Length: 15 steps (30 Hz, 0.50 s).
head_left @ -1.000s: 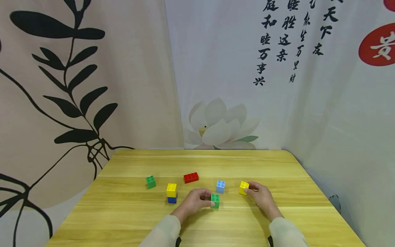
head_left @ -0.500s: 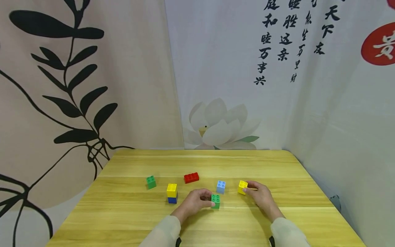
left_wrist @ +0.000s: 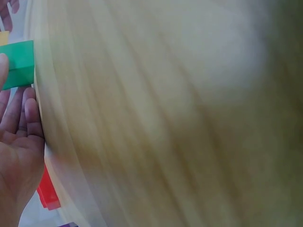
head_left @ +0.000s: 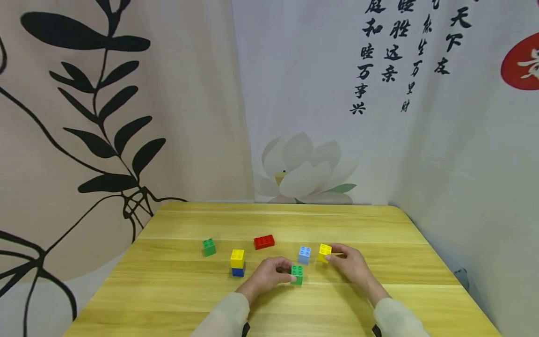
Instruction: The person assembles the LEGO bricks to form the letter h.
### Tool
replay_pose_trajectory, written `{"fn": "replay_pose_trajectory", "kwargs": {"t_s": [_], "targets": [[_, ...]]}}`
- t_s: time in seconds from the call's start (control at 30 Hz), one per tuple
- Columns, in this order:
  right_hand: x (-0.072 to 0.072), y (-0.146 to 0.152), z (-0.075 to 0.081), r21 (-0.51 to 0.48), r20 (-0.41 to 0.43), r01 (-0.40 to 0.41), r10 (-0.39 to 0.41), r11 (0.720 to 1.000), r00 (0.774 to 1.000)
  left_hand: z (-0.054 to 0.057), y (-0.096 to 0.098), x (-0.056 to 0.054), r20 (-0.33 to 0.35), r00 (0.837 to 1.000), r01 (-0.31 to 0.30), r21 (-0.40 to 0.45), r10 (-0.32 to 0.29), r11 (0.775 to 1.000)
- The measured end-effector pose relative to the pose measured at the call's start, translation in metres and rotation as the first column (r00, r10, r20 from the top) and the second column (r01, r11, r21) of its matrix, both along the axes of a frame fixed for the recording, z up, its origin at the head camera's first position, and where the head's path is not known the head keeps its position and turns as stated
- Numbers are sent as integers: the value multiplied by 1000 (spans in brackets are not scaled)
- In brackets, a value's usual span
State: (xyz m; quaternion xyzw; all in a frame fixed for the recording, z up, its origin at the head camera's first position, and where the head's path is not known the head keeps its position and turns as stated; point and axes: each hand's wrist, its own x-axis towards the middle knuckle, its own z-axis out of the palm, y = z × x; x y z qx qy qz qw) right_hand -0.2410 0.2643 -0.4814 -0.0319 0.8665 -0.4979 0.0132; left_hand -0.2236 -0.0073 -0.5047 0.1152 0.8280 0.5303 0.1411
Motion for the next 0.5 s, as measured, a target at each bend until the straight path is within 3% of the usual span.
{"fn": "replay_pose_trajectory", "kwargs": {"t_s": [0.27, 0.5], "targets": [[-1, -1, 6, -44, 14, -15, 16, 999, 1000, 1, 2, -2, 7, 1000, -9, -16, 9, 1000], [0, -11, 13, -94, -1, -89, 89, 992, 996, 1, 0, -2, 8, 1000, -13, -18, 13, 1000]]}}
